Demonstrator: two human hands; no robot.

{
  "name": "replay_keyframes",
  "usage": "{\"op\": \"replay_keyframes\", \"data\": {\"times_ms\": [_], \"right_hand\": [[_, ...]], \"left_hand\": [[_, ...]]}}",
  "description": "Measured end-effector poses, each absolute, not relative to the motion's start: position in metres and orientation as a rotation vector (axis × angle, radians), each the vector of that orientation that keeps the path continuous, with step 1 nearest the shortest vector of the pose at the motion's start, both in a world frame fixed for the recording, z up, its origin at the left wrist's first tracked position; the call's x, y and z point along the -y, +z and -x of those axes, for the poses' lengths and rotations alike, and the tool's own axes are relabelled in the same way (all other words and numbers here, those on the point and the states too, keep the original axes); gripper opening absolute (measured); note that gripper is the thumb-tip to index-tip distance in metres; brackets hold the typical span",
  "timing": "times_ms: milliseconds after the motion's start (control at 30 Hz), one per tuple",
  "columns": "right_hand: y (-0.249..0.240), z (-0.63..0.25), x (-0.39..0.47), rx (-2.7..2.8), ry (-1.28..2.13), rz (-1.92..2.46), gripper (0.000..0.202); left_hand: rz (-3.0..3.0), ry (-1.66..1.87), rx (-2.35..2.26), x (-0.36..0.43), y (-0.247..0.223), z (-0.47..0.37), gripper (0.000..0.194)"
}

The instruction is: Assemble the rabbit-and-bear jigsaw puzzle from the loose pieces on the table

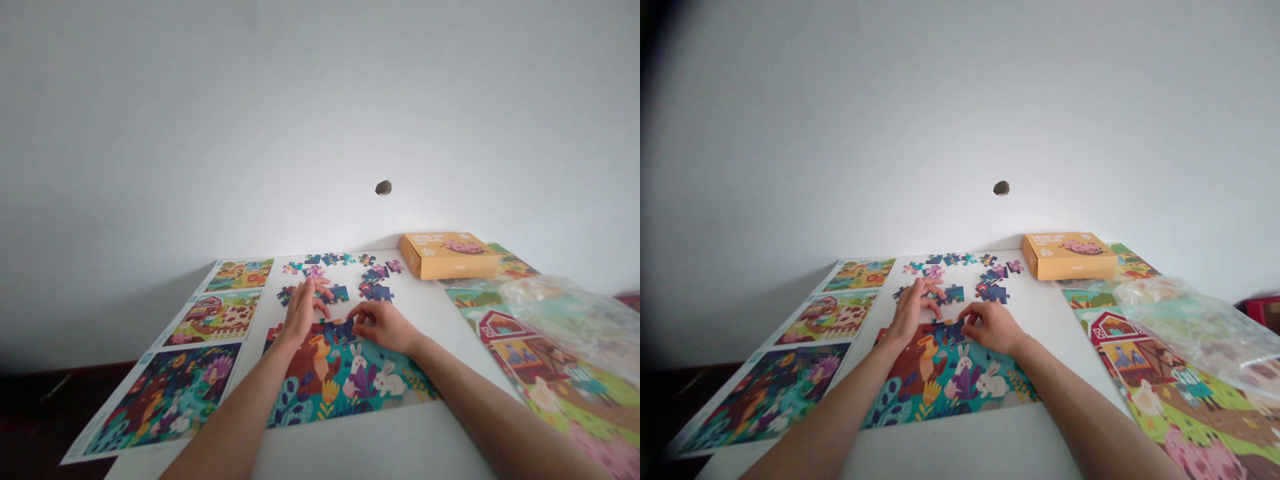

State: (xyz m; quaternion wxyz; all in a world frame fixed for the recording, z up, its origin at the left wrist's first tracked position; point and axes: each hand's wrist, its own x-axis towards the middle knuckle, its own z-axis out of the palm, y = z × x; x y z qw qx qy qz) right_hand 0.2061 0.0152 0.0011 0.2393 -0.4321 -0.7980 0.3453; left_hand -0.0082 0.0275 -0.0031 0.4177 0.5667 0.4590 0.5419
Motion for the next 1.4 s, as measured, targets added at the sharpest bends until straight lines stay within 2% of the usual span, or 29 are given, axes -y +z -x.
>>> {"op": "replay_keyframes", "data": {"times_ms": [233, 367, 567, 667, 767, 833, 1067, 1267, 1400], "right_hand": [[-0.001, -0.206, -0.016, 2.118, 1.002, 1.165, 0.023], [-0.008, -0.206, -0.022, 1.922, 1.024, 1.208, 0.025], [-0.008, -0.211, -0.026, 1.978, 0.761, 1.342, 0.033], [-0.004, -0.223, -0.032, 1.957, 0.526, 1.429, 0.032], [-0.002, -0.24, -0.04, 1.951, 0.29, 1.536, 0.047], [-0.005, -0.249, -0.045, 2.022, 0.252, 1.559, 0.055], [-0.014, -0.255, -0.055, 2.044, 0.342, 1.552, 0.052], [-0.009, -0.255, -0.055, 1.807, 0.632, 1.583, 0.022], [-0.007, -0.252, -0.053, 1.704, 0.815, 1.501, 0.032]], "left_hand": [[-1.415, 1.344, -1.157, -0.026, -0.001, 0.007, 0.059], [-1.493, 1.315, -1.182, -0.027, -0.004, 0.008, 0.048], [-2.186, 1.07, -1.175, -0.029, -0.007, 0.007, 0.015], [-2.328, 0.911, -1.149, -0.029, -0.01, 0.006, 0.012], [-2.356, 0.858, -1.175, -0.03, -0.014, 0.006, 0.012], [-2.357, 0.867, -1.178, -0.032, -0.016, 0.006, 0.013], [-2.388, 0.854, -1.244, -0.034, -0.019, 0.008, 0.016], [-2.372, 0.893, -1.448, -0.036, -0.023, 0.01, 0.015], [-2.323, 0.933, -1.547, -0.038, -0.026, 0.012, 0.016]]}}
